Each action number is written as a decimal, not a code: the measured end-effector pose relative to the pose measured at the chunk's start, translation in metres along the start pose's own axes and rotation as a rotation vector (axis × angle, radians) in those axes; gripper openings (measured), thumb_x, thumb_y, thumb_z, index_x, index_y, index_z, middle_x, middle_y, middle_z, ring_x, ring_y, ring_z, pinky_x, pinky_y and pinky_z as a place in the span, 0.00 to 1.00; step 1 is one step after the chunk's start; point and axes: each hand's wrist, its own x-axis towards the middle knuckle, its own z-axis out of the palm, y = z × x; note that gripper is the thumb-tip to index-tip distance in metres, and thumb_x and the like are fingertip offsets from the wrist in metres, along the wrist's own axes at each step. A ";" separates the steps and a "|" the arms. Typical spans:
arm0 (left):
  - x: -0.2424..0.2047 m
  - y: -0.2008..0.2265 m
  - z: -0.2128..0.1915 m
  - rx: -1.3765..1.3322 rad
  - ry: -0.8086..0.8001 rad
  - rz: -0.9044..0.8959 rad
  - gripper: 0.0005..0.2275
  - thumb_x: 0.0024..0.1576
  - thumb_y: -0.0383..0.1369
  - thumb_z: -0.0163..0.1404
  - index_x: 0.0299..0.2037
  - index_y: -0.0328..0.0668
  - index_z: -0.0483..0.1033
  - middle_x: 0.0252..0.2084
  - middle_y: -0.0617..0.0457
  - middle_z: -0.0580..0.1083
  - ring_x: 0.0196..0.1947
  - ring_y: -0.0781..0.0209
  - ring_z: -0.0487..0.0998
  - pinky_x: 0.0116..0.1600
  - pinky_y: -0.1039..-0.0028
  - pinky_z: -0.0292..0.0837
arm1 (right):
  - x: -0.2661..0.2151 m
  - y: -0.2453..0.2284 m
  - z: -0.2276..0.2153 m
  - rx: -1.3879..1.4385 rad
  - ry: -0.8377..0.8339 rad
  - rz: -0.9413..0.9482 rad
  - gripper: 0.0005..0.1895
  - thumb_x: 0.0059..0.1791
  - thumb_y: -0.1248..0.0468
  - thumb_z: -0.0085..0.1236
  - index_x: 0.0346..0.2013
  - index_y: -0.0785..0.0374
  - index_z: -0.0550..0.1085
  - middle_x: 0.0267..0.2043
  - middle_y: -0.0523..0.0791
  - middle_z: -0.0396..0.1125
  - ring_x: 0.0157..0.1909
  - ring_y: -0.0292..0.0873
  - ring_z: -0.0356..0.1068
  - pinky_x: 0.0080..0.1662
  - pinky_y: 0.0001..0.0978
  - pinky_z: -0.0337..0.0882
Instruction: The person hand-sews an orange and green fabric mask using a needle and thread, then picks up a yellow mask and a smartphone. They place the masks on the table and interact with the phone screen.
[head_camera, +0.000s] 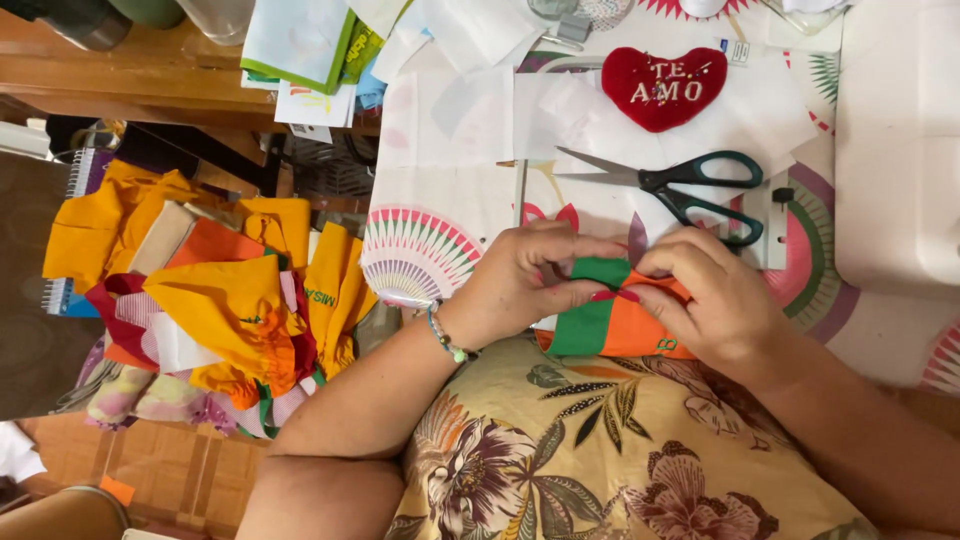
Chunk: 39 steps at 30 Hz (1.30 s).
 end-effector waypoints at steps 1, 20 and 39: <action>0.001 0.002 0.001 0.026 0.015 0.013 0.17 0.51 0.32 0.67 0.51 0.55 0.83 0.28 0.59 0.69 0.32 0.67 0.73 0.39 0.78 0.72 | -0.001 -0.001 -0.001 -0.035 0.039 -0.008 0.10 0.50 0.55 0.64 0.45 0.50 0.77 0.43 0.37 0.71 0.45 0.42 0.74 0.48 0.32 0.74; 0.008 0.025 0.005 0.049 0.140 0.081 0.07 0.52 0.26 0.63 0.39 0.46 0.84 0.39 0.52 0.78 0.31 0.65 0.77 0.37 0.76 0.75 | 0.016 -0.017 -0.008 0.103 0.127 -0.026 0.05 0.51 0.65 0.63 0.41 0.56 0.82 0.42 0.43 0.72 0.41 0.49 0.74 0.42 0.40 0.75; -0.016 -0.023 0.001 -0.404 0.141 -0.116 0.08 0.55 0.22 0.62 0.36 0.33 0.74 0.37 0.43 0.82 0.34 0.71 0.81 0.38 0.83 0.78 | 0.105 0.046 -0.041 -0.288 0.053 0.046 0.09 0.51 0.69 0.62 0.46 0.61 0.79 0.38 0.48 0.73 0.44 0.53 0.74 0.51 0.45 0.71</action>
